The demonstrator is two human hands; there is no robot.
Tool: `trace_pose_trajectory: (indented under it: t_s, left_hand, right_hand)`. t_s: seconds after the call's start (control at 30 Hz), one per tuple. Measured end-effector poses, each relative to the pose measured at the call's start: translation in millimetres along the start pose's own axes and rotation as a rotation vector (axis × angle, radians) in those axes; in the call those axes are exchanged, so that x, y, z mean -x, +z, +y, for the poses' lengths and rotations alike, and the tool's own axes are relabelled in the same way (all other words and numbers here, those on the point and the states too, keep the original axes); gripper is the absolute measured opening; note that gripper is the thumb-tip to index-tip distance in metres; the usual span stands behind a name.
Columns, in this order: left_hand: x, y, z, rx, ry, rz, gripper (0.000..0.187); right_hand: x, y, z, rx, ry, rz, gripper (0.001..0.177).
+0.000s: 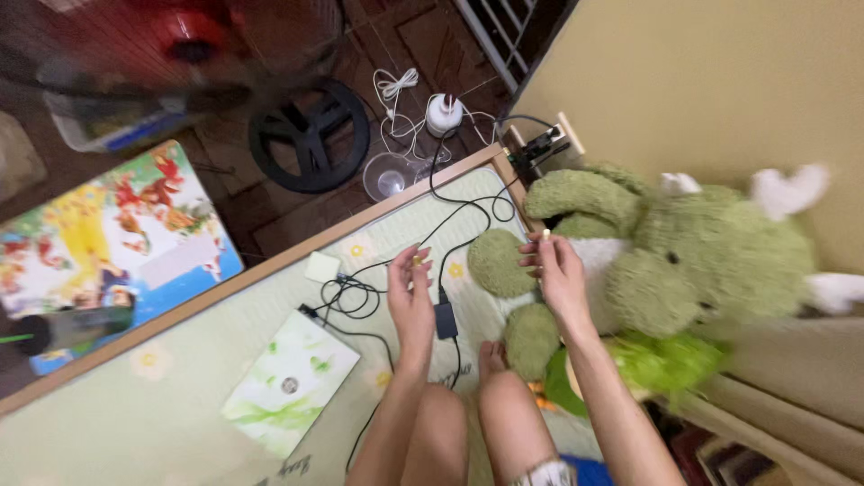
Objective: The person replaces batteries in a white remote control, then plugs a laptop charger into a power bank and connects it to a laptop. They also plug a small fan into the power bank and place the devices on a nearby shelf.
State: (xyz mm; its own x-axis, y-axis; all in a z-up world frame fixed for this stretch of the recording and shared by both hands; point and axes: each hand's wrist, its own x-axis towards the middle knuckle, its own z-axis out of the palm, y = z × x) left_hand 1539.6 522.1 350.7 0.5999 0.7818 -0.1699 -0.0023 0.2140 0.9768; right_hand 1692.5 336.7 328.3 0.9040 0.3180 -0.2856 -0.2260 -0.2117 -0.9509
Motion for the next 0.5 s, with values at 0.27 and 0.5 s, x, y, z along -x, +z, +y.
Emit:
trace_pose_trajectory:
  t_s: [0.27, 0.5]
  left_hand:
    - [-92, -54, -241, -0.007, 0.041, -0.015, 0.031]
    - [-116, -71, -364, 0.025, 0.055, 0.019, 0.031]
  right_hand:
    - [-108, 83, 210, 0.161, -0.143, -0.165, 0.037]
    - [-138, 137, 306, 0.217, -0.213, -0.284, 0.036]
